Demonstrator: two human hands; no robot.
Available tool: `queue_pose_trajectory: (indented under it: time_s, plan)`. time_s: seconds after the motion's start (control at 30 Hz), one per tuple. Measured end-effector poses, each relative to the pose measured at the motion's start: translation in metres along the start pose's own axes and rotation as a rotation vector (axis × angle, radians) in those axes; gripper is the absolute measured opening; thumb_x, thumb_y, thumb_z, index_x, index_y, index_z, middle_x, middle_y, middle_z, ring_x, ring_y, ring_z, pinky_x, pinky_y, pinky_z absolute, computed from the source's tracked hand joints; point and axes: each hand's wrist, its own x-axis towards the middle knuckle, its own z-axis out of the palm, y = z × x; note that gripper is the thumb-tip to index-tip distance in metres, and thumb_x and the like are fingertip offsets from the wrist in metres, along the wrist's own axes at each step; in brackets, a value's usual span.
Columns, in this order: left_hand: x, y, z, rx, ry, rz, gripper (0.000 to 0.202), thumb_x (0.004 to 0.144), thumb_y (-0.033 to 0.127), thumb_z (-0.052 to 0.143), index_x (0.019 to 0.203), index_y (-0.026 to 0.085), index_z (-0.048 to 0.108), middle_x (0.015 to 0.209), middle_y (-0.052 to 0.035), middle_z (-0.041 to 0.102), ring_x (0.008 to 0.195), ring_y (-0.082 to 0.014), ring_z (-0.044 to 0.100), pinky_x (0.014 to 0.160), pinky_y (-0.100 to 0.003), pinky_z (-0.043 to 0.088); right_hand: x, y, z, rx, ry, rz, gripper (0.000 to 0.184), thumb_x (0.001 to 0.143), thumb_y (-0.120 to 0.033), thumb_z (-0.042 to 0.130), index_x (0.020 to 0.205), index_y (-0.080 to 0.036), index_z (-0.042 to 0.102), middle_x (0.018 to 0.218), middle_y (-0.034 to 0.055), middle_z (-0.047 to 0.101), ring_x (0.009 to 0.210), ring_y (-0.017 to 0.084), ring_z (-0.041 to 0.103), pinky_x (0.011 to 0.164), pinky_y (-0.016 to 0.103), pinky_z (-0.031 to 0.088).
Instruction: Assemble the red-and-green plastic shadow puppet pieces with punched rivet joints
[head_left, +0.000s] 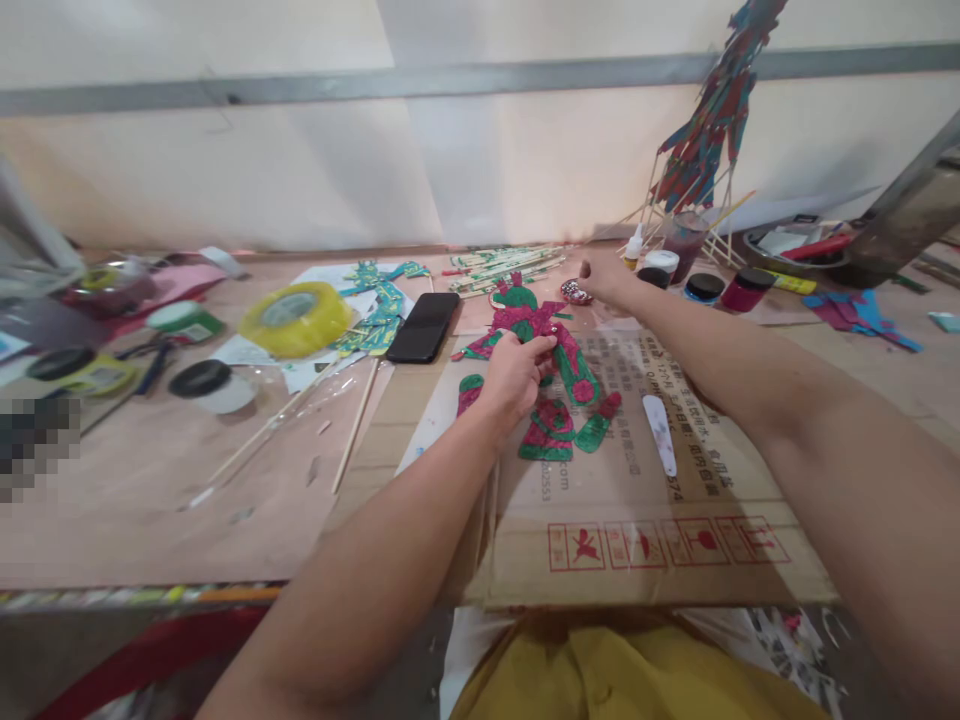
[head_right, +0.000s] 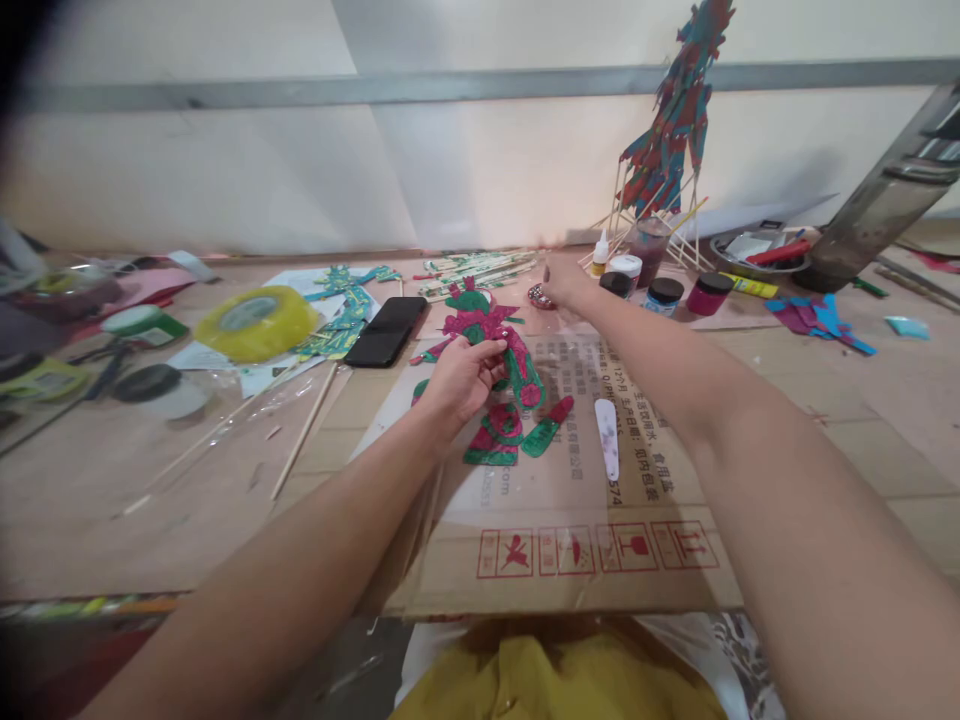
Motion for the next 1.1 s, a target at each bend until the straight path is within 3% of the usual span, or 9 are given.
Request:
queue_pose_trajectory:
  time_s: [0.17, 0.37, 0.5, 0.67, 0.87, 1.0, 1.1]
  plan:
    - [-0.002, 0.001, 0.002, 0.028, -0.011, -0.026, 0.036, 0.063, 0.005, 0.074, 0.074, 0.021, 0.044, 0.068, 0.0019, 0.063, 0.062, -0.0123, 0.062, 0.061, -0.025, 0.051, -0.027, 0.002, -0.011, 0.087, 0.083, 0.02, 0.016, 0.087, -0.021, 0.06, 0.088, -0.01, 0.072, 0.086, 0.011, 0.074, 0.08, 0.02, 0.064, 0.072, 0.029, 0.046]
    - [-0.004, 0.003, 0.001, 0.04, -0.035, -0.018, 0.037, 0.063, 0.004, 0.075, 0.074, 0.021, 0.044, 0.067, 0.0017, 0.064, 0.059, -0.0127, 0.062, 0.06, -0.026, 0.051, -0.085, 0.009, -0.018, 0.268, 0.055, -0.027, 0.015, 0.089, -0.027, 0.059, 0.083, -0.015, 0.067, 0.07, 0.002, 0.066, 0.059, 0.012, 0.055, 0.059, 0.024, 0.043]
    - [-0.003, 0.003, 0.0, 0.054, -0.048, -0.006, 0.037, 0.062, 0.005, 0.076, 0.075, 0.02, 0.045, 0.068, 0.0018, 0.065, 0.058, -0.0121, 0.062, 0.06, -0.026, 0.05, -0.134, 0.012, -0.02, 0.545, 0.007, -0.09, 0.018, 0.078, -0.035, 0.069, 0.077, -0.017, 0.066, 0.071, 0.0014, 0.065, 0.06, 0.013, 0.054, 0.058, 0.026, 0.042]
    - [-0.003, 0.003, 0.0, 0.058, -0.021, 0.003, 0.038, 0.061, 0.004, 0.076, 0.076, 0.021, 0.045, 0.069, 0.0022, 0.064, 0.06, -0.0122, 0.063, 0.06, -0.026, 0.051, -0.178, 0.007, -0.022, 0.615, -0.04, -0.133, 0.024, 0.073, -0.042, 0.073, 0.077, -0.02, 0.066, 0.07, 0.0002, 0.064, 0.066, 0.016, 0.057, 0.063, 0.028, 0.044]
    - [-0.005, 0.0, 0.003, 0.054, -0.054, 0.01, 0.037, 0.062, 0.005, 0.077, 0.075, 0.02, 0.046, 0.068, 0.002, 0.064, 0.059, -0.012, 0.063, 0.059, -0.025, 0.051, -0.19, 0.002, -0.024, 0.655, -0.04, -0.148, 0.022, 0.072, -0.04, 0.074, 0.069, -0.02, 0.067, 0.063, -0.0008, 0.063, 0.059, 0.013, 0.055, 0.059, 0.027, 0.043]
    - [-0.01, -0.002, 0.007, 0.093, -0.076, -0.015, 0.034, 0.063, 0.007, 0.079, 0.076, 0.02, 0.051, 0.071, 0.0009, 0.065, 0.06, -0.0123, 0.063, 0.058, -0.024, 0.052, -0.188, 0.005, -0.024, 0.843, 0.02, -0.019, 0.028, 0.07, -0.044, 0.078, 0.068, -0.019, 0.066, 0.055, -0.0021, 0.058, 0.05, 0.011, 0.051, 0.051, 0.026, 0.043]
    - [-0.014, -0.001, 0.009, 0.108, -0.086, -0.021, 0.034, 0.063, 0.008, 0.08, 0.076, 0.019, 0.051, 0.074, 0.0004, 0.066, 0.062, -0.0129, 0.065, 0.06, -0.026, 0.053, -0.188, 0.007, -0.02, 1.0, 0.055, 0.063, 0.031, 0.065, -0.046, 0.083, 0.073, -0.019, 0.069, 0.06, -0.0007, 0.062, 0.053, 0.012, 0.056, 0.056, 0.029, 0.051]
